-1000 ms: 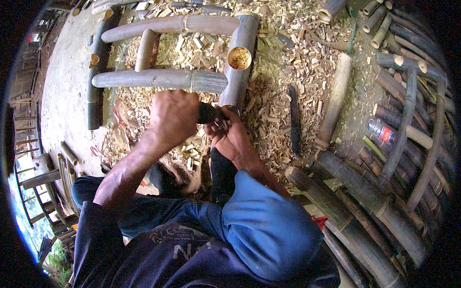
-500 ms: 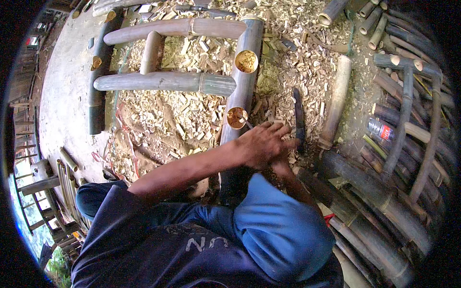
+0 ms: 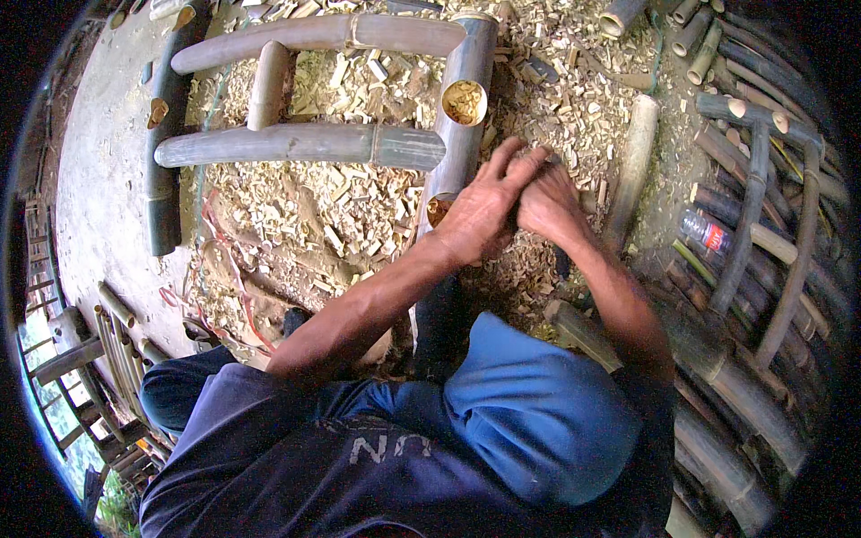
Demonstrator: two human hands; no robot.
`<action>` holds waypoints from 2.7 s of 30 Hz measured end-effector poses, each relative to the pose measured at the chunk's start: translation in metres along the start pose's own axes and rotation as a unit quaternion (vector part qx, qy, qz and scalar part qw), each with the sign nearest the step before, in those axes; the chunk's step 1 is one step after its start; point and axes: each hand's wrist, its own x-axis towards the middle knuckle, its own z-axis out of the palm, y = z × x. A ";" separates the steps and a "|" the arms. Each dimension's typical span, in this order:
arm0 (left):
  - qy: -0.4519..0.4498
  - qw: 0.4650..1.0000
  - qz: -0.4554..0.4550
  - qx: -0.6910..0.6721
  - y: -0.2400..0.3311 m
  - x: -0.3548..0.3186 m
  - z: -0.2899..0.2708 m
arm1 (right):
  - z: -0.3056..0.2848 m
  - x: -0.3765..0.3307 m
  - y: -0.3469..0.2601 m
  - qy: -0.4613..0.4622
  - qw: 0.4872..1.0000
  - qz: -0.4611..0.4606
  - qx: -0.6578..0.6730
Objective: The person constructs a bamboo structure by carving out holes in large bamboo poles and fitting smaller bamboo segments into them.
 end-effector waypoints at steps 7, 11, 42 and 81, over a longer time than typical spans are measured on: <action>0.293 0.950 0.005 -0.109 -0.017 -0.015 -0.006 | -0.012 0.056 -0.033 0.051 0.954 -0.213 -0.204; 0.122 0.986 -0.112 0.038 0.003 -0.025 -0.045 | -0.040 0.042 -0.043 -0.025 0.968 -0.161 -0.189; 0.222 0.958 -0.068 -0.169 0.074 -0.170 -0.144 | 0.148 -0.163 -0.111 0.266 0.889 0.303 0.216; 0.213 0.943 -0.108 -0.230 -0.020 -0.151 -0.119 | -0.229 -0.599 0.004 0.655 0.393 0.644 -0.049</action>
